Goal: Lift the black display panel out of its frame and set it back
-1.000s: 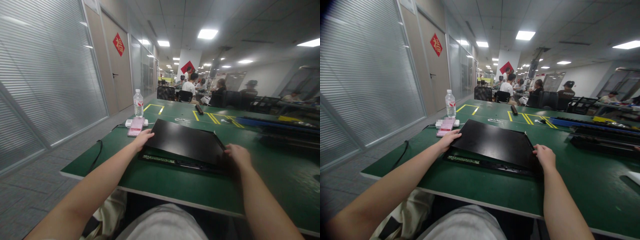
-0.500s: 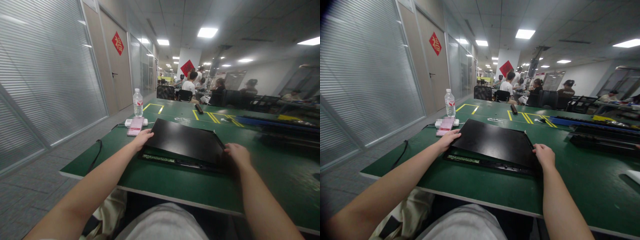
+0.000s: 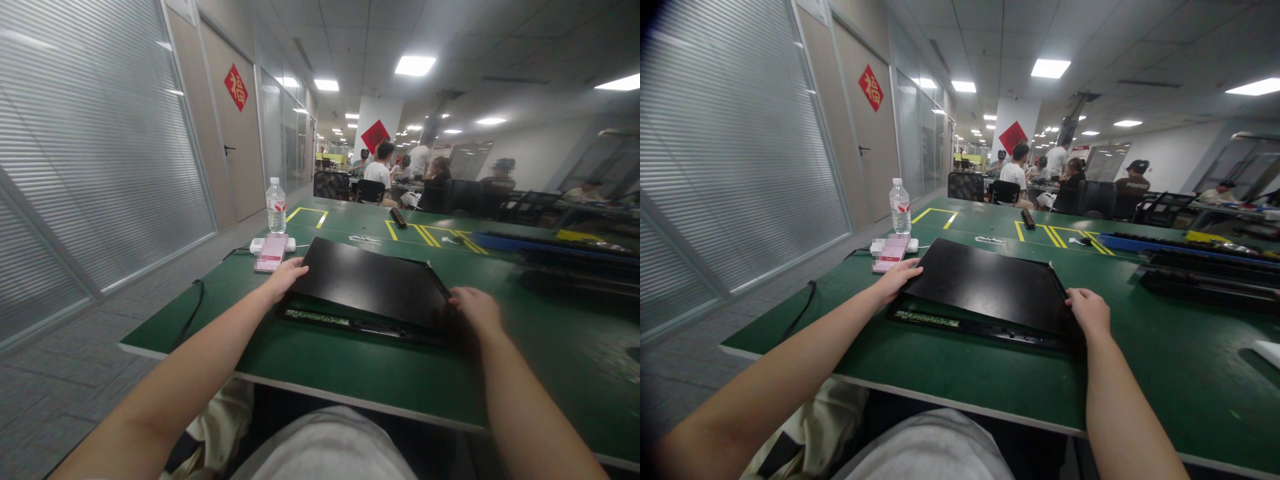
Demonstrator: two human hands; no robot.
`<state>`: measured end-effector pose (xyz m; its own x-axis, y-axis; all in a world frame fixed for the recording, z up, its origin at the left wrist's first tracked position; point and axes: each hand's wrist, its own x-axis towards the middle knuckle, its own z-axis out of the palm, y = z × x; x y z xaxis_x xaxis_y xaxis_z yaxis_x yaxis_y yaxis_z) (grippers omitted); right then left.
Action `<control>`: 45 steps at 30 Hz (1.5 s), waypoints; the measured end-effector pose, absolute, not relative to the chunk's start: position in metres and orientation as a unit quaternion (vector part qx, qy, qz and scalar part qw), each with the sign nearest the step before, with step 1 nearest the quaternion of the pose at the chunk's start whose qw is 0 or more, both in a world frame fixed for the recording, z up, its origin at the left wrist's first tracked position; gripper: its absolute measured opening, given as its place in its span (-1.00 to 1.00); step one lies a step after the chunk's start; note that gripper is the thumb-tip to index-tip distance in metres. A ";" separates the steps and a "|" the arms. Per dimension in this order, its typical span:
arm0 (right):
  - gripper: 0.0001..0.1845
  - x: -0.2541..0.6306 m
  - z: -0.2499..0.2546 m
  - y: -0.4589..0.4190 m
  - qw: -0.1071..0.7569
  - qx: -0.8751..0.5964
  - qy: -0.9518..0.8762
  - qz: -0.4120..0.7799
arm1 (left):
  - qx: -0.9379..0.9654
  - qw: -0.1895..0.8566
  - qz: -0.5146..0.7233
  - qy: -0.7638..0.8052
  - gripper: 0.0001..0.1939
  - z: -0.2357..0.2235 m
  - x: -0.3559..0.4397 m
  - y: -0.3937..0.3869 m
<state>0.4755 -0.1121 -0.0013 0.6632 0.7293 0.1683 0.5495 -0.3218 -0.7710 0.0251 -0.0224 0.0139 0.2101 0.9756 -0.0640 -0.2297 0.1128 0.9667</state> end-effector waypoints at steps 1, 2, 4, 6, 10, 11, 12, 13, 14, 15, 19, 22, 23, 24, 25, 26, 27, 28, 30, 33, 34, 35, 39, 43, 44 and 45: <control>-0.61 0.474 0.000 -0.113 0.431 -0.805 -0.393 0.110 | 0.463 0.624 0.482 0.405 -0.63 0.014 0.025 -0.023; -0.62 0.473 0.001 -0.113 0.435 -0.804 -0.389 0.115 | 0.465 0.622 0.483 0.406 -0.62 0.015 0.025 -0.023; -0.64 0.470 0.003 -0.114 0.440 -0.803 -0.382 0.123 | 0.471 0.617 0.480 0.410 -0.62 0.015 0.026 -0.023; -0.64 0.469 0.004 -0.114 0.443 -0.803 -0.377 0.128 | 0.475 0.610 0.480 0.414 -0.64 0.016 0.026 -0.024; -0.62 0.469 0.004 -0.115 0.446 -0.801 -0.379 0.126 | 0.492 0.585 0.490 0.419 -0.66 0.017 0.025 -0.024; -0.62 0.470 0.003 -0.115 0.447 -0.800 -0.380 0.125 | 0.498 0.580 0.489 0.420 -0.66 0.017 0.025 -0.024; -0.62 0.470 0.003 -0.115 0.449 -0.799 -0.380 0.125 | 0.505 0.575 0.486 0.423 -0.67 0.017 0.024 -0.023; -0.63 0.470 0.003 -0.114 0.452 -0.797 -0.380 0.127 | 0.513 0.568 0.482 0.427 -0.67 0.016 0.023 -0.022; -0.63 0.471 0.002 -0.114 0.453 -0.796 -0.379 0.129 | 0.522 0.557 0.478 0.434 -0.67 0.016 0.022 -0.021; -0.64 0.471 0.002 -0.114 0.454 -0.796 -0.378 0.132 | 0.534 0.543 0.473 0.443 -0.68 0.015 0.021 -0.020; -0.66 0.471 0.002 -0.114 0.453 -0.798 -0.373 0.136 | 0.579 0.483 0.457 0.472 -0.75 0.008 0.017 -0.015; -0.65 0.471 0.002 -0.114 0.457 -0.798 -0.368 0.139 | 0.607 0.446 0.453 0.478 -0.83 0.003 0.015 -0.012; -0.65 0.471 0.002 -0.114 0.459 -0.797 -0.367 0.139 | 0.620 0.429 0.449 0.479 -0.85 0.002 0.015 -0.011; -0.65 0.471 0.002 -0.114 0.462 -0.796 -0.365 0.138 | 0.634 0.412 0.444 0.480 -0.87 0.001 0.015 -0.011; -0.65 0.471 0.002 -0.114 0.465 -0.795 -0.365 0.138 | 0.647 0.397 0.439 0.481 -0.88 0.000 0.014 -0.010; -0.65 0.471 0.002 -0.114 0.466 -0.794 -0.365 0.138 | 0.656 0.388 0.434 0.481 -0.89 -0.001 0.014 -0.010; -0.65 0.470 0.002 -0.114 0.467 -0.793 -0.365 0.139 | 0.660 0.384 0.431 0.481 -0.89 -0.001 0.014 -0.010; -0.65 0.470 0.002 -0.114 0.467 -0.793 -0.364 0.141 | 0.661 0.384 0.430 0.480 -0.90 -0.002 0.013 -0.009; -0.66 0.470 0.003 -0.113 0.463 -0.795 -0.363 0.146 | 0.661 0.383 0.429 0.481 -0.90 -0.002 0.013 -0.008; -0.67 0.471 0.003 -0.113 0.459 -0.797 -0.363 0.150 | 0.663 0.372 0.429 0.487 -0.89 -0.004 0.012 -0.005; -0.66 0.471 0.003 -0.113 0.460 -0.796 -0.363 0.150 | 0.664 0.368 0.430 0.489 -0.90 -0.004 0.012 -0.004; -0.66 0.471 0.003 -0.113 0.463 -0.795 -0.363 0.150 | 0.664 0.364 0.431 0.492 -0.91 -0.005 0.012 -0.003; -0.66 0.471 0.002 -0.113 0.467 -0.790 -0.368 0.147 | 0.669 0.344 0.430 0.500 -0.98 -0.006 0.013 0.001; -0.69 0.471 0.002 -0.112 0.467 -0.792 -0.362 0.149 | 0.674 0.322 0.429 0.508 -0.86 -0.006 0.014 0.004; -0.69 0.471 0.002 -0.112 0.467 -0.793 -0.362 0.151 | 0.676 0.318 0.427 0.509 -0.83 -0.006 0.014 0.004; -0.69 0.471 0.002 -0.112 0.466 -0.793 -0.362 0.152 | 0.679 0.314 0.424 0.511 -0.81 -0.006 0.014 0.004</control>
<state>0.4712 -0.1122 0.0024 0.6916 0.7160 0.0955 0.4318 -0.3039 -0.8492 0.0139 0.0041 -0.0061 0.1184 0.9599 0.2541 0.4270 -0.2802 0.8597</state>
